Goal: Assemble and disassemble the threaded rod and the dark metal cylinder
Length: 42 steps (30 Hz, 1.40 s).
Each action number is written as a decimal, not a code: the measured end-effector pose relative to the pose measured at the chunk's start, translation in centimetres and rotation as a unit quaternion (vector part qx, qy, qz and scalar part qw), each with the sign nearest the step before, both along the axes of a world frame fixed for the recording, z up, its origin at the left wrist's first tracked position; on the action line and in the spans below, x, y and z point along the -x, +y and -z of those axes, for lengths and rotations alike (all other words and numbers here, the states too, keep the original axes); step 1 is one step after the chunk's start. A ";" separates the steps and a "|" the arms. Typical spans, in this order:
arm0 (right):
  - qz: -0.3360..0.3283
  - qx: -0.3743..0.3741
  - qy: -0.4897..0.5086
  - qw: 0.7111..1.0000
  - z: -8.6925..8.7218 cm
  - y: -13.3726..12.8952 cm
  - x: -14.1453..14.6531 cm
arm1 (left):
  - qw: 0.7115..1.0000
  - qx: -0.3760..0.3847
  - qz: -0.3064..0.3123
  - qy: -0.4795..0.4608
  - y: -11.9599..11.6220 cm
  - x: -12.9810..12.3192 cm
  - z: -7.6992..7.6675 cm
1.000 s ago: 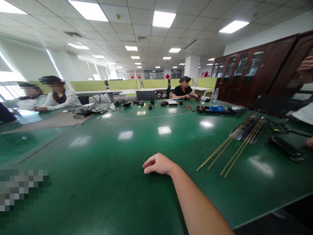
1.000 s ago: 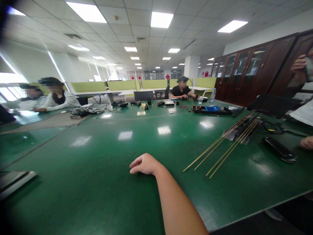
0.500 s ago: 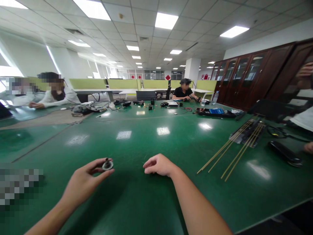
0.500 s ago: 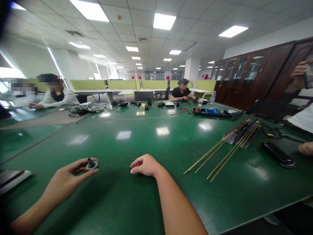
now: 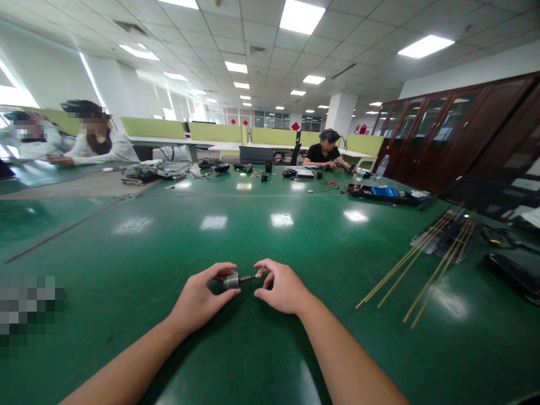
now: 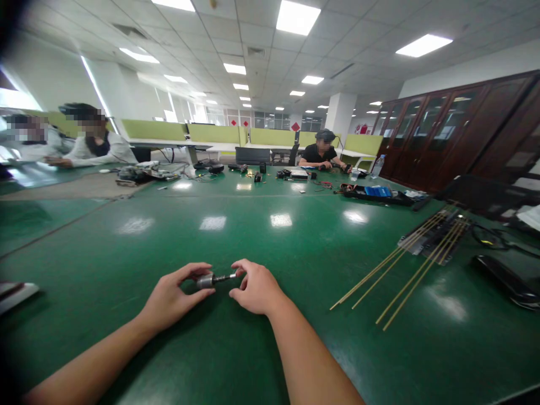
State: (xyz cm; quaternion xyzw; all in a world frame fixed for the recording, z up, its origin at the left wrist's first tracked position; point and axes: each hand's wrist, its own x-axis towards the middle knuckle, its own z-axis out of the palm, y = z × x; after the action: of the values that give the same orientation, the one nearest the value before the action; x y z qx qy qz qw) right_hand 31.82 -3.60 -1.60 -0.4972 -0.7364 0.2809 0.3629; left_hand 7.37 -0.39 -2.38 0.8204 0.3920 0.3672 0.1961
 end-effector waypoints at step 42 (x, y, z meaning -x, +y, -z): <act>-0.014 -0.064 -0.081 0.995 -1.4 -0.5 1.2 | 0.999 0.011 0.030 0.007 -0.9 -1.1 -0.1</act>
State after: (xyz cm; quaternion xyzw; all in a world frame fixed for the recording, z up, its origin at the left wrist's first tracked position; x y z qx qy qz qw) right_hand 30.63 -4.13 -0.21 -0.4840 -0.7866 0.1969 0.3290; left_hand 8.43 -1.27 -2.26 0.8318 0.3729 0.3514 0.2134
